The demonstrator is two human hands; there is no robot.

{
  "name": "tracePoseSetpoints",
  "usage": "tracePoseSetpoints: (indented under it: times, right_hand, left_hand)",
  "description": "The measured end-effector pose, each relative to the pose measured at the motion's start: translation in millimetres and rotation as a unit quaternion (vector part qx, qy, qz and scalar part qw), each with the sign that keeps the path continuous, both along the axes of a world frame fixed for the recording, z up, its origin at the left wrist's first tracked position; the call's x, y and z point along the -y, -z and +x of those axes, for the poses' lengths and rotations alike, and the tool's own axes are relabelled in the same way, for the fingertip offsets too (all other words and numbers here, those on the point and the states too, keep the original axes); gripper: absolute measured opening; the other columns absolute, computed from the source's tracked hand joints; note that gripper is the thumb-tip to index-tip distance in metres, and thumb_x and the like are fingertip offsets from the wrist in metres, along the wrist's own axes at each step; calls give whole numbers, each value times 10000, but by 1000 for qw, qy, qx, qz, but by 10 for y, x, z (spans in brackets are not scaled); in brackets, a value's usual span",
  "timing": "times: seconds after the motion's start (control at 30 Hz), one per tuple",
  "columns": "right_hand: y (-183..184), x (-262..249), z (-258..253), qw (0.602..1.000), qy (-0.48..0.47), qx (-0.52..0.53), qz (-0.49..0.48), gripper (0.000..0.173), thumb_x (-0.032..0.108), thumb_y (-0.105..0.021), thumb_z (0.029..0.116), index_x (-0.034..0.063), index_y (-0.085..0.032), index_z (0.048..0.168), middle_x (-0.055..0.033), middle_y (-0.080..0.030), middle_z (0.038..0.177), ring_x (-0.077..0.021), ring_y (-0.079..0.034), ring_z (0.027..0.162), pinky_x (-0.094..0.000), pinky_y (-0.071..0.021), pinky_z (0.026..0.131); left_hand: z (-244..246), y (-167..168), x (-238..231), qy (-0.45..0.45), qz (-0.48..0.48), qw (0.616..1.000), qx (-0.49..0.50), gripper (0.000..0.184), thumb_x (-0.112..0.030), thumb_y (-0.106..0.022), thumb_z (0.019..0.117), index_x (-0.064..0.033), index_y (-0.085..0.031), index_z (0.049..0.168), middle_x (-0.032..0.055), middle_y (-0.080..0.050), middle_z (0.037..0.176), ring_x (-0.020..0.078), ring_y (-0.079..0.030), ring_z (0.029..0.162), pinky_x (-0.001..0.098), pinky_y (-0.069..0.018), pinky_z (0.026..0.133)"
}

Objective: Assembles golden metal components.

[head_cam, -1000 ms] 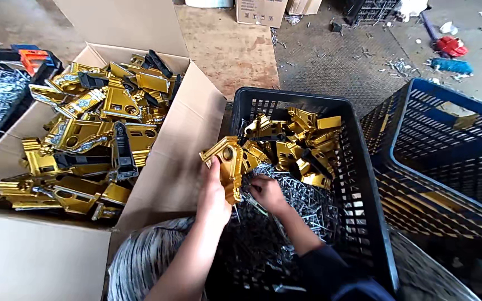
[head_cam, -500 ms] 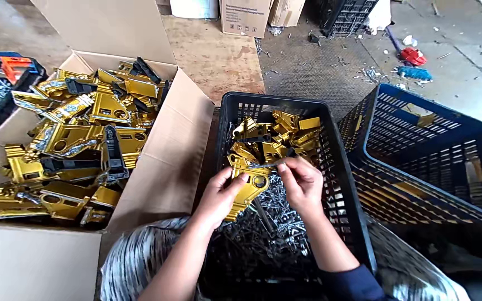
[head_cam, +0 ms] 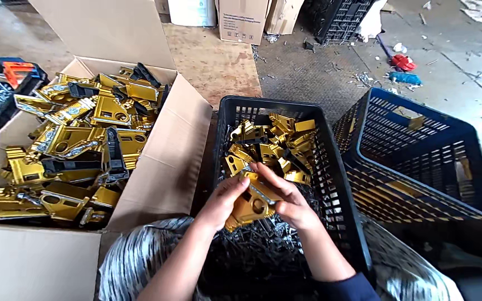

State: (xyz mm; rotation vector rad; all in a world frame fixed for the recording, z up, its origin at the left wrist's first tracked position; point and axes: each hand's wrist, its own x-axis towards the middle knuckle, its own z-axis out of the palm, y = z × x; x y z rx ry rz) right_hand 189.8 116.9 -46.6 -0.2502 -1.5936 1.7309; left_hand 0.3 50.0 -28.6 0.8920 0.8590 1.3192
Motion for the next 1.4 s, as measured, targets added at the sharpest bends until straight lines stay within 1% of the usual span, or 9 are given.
tracePoseSetpoints:
  times: [0.13, 0.4, 0.5, 0.63, 0.87, 0.93, 1.03, 1.23, 1.4]
  right_hand:
    - [-66, 96, -104, 997, 30, -52, -43, 978, 345, -859, 799, 187, -291, 1579, -65, -620, 1359, -180, -645, 1170, -386, -545, 1008]
    - [75, 163, -101, 875, 254, 186, 367, 941, 399, -912, 731, 39, -418, 1447, -179, -608, 1342, -268, -603, 1248, -460, -516, 1066]
    - [47, 143, -20, 919, 215, 221, 246, 776, 518, -760, 880, 11, -539, 1424, -117, -663, 1291, -187, -626, 1205, -402, -537, 1033]
    - [69, 91, 26, 946, 212, 223, 101, 129, 112, -676, 949, 42, -760, 1017, -25, -738, 965, -73, -695, 913, -262, -593, 836]
    - [-142, 122, -208, 917, 219, 54, -328, 189, 59, -488, 1049, 65, -652, 954, -72, -695, 883, -160, -688, 806, -364, -598, 765]
    - [-115, 64, -311, 904, 195, 49, -376, 196, 126, -479, 1085, 46, -648, 1027, -108, -718, 923, -191, -718, 804, -375, -624, 741]
    - [248, -87, -353, 922, 176, 314, -145, 135, 74, -622, 1009, -29, -708, 1017, -94, -724, 869, -153, -706, 743, -335, -621, 741]
    - [955, 211, -701, 660, -42, 741, 120, 323, 220, -595, 987, 72, -705, 1252, -229, -643, 1322, -456, -610, 1221, -684, -492, 940]
    - [742, -4, -448, 770, 50, 631, 82, 291, 271, -639, 986, 105, -749, 1198, -152, -737, 1166, -336, -688, 1127, -584, -512, 1002]
  left_hand:
    - [-35, 72, -18, 47, 11, 999, -23, 343, -302, -402, 1093, -112, -687, 1095, -15, -736, 978, 66, -699, 918, 270, -590, 855]
    - [24, 107, -45, 30, 11, 979, -200, 722, -211, -775, 874, -56, -436, 1492, 83, -695, 1218, 152, -700, 1057, 338, -601, 915]
    - [41, 152, -57, 39, -2, 979, -198, 575, -124, -736, 864, -18, -526, 1389, 68, -730, 1094, 131, -713, 968, 311, -603, 857]
    - [40, 192, -72, 70, -11, 975, -209, 529, -90, -694, 839, -33, -574, 1352, 54, -746, 1024, 122, -722, 906, 305, -607, 817]
    - [-137, 162, -53, 148, 13, 988, -33, 859, -521, -764, 864, -52, -421, 1496, 10, -665, 1274, 117, -647, 1147, 333, -547, 1002]
    - [-59, 129, -61, 54, 4, 997, -63, 574, -270, -807, 847, -69, -576, 1333, -3, -728, 1112, 105, -696, 1030, 313, -585, 931]
    - [-7, 147, -98, -120, -103, 980, -117, 504, -83, -780, 836, -64, -586, 1301, 69, -710, 1082, 170, -695, 975, 357, -597, 861]
    - [-95, 107, -176, -211, -159, 960, -89, 799, -37, -771, 810, -102, -331, 1474, 101, -602, 1101, 168, -645, 892, 329, -570, 755]
    - [-83, 133, -155, -194, -124, 972, -43, 796, 86, -686, 806, -125, -312, 1476, 126, -582, 1270, 212, -645, 1077, 395, -582, 851]
